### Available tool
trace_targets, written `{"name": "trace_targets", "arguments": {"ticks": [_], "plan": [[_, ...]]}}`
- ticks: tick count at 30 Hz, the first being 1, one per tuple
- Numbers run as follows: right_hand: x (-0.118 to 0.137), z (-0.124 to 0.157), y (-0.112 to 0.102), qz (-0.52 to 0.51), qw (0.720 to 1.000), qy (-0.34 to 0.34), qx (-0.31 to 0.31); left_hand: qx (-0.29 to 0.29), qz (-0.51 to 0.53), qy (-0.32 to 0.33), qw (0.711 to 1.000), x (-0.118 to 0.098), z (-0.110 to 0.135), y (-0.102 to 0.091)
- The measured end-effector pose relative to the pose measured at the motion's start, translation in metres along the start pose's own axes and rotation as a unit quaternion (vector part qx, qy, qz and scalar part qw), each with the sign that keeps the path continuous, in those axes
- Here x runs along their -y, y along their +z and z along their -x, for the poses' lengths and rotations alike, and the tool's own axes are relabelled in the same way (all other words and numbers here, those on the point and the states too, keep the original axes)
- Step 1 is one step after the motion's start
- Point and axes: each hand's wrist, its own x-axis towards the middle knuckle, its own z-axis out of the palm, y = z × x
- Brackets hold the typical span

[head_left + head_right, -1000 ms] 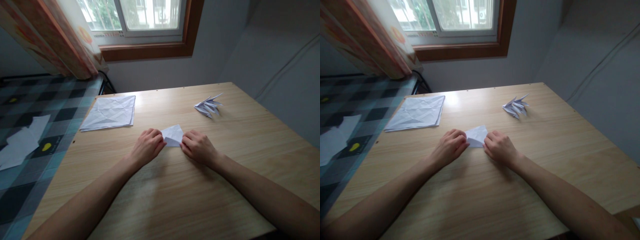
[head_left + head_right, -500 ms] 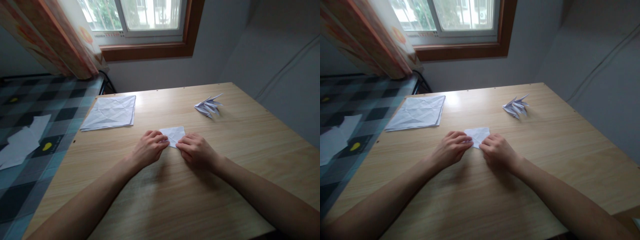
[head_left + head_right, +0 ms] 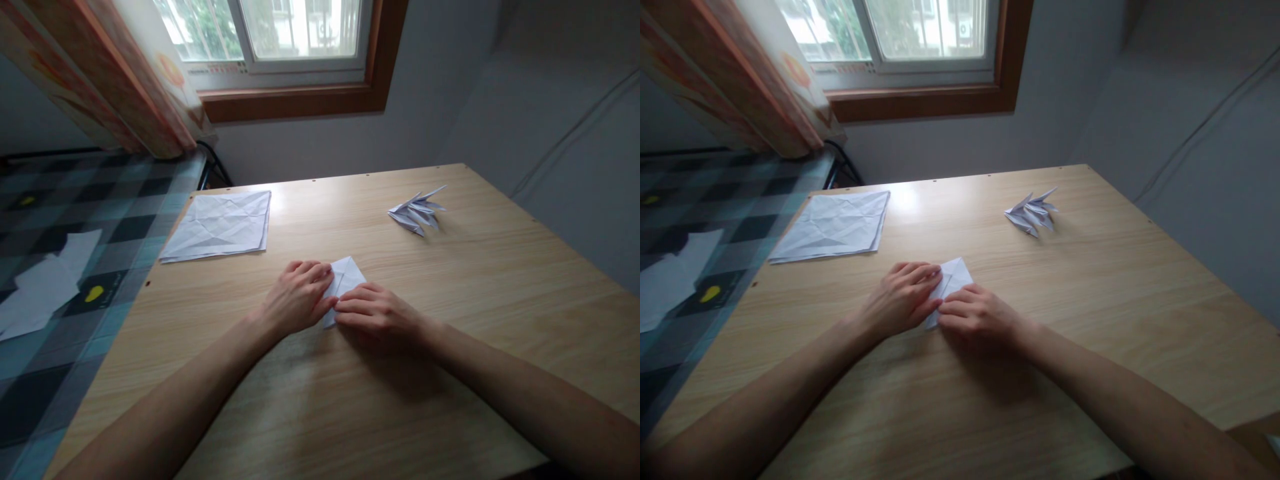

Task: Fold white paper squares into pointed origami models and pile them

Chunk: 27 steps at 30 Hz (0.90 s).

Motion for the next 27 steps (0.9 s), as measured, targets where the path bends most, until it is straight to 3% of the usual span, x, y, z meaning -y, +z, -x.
{"name": "trace_targets", "arguments": {"ticks": [3, 10, 15, 20, 27], "plan": [[-0.009, 0.008, -0.002, 0.029, 0.999, 0.021, -0.041, 0.024, 0.008, 0.004, 1.000, 0.001, 0.000, 0.001], [-0.017, 0.014, -0.010, 0.079, 0.995, 0.036, -0.046, 0.036, 0.044, 0.013, 0.998, 0.003, 0.000, 0.000], [-0.019, 0.014, -0.009, 0.023, 0.985, 0.120, -0.122, 0.042, 0.066, 0.031, 0.996, 0.004, 0.001, -0.001], [-0.025, 0.016, -0.006, -0.091, 0.978, 0.178, -0.057, 0.046, 0.070, 0.034, 0.996, 0.003, 0.001, 0.000], [-0.026, 0.014, 0.002, -0.037, 0.958, 0.280, -0.046, 0.045, 0.076, 0.034, 0.996, 0.004, 0.000, 0.001]]}}
